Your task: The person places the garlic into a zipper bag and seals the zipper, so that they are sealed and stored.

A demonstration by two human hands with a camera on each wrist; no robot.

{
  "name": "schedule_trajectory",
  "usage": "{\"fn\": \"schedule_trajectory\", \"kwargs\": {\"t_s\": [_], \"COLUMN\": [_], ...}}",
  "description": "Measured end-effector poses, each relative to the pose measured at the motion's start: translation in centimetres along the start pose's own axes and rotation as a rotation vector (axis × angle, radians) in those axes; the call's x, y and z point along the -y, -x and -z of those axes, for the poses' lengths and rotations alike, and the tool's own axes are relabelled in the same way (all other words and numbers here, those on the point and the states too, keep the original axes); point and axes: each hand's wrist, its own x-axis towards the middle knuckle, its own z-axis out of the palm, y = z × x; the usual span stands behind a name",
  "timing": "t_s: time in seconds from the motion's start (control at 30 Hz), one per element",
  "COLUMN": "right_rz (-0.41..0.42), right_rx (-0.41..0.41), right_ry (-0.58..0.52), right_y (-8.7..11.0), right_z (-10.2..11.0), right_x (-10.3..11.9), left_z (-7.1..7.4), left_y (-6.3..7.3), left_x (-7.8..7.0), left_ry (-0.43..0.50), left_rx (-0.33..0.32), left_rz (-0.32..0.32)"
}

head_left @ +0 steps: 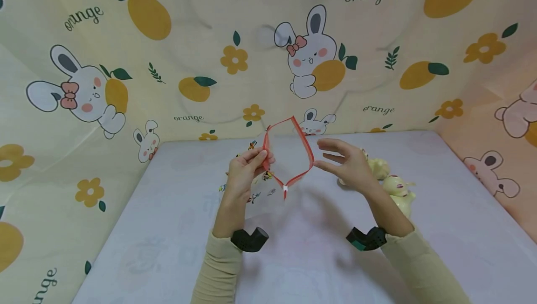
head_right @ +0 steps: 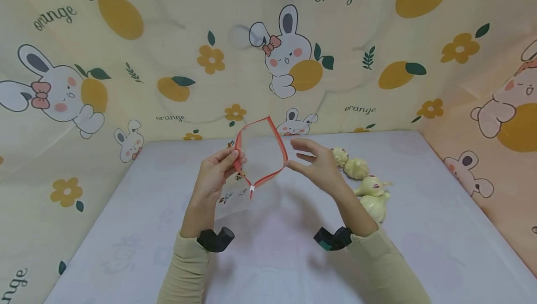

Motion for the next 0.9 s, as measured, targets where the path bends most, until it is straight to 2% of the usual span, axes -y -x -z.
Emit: {"fn": "schedule_trajectory", "kwargs": {"t_s": [0.23, 0.6, 0.9], "right_rz": [0.016, -0.103, -0.075], "right_rx": [-0.043, -0.007, -0.021], "right_ry": [-0.022, 0.083, 0.122], "right_y": [0.5, 2.3, 3.6], "right_z": [0.7, 3.0, 5.4], "right_x": [-1.1, -2.7, -4.0], "left_z": [0.1, 0.0, 0.0], "left_y": [-0.1, -0.1, -0.1], "left_x": [0.0, 0.0, -0.1], "left_ry": [-0.012, -0.007, -0.008], "left_rx": [-0.001, -0.005, 0.005], "left_rz": [0.013, 0.004, 0.013]}}
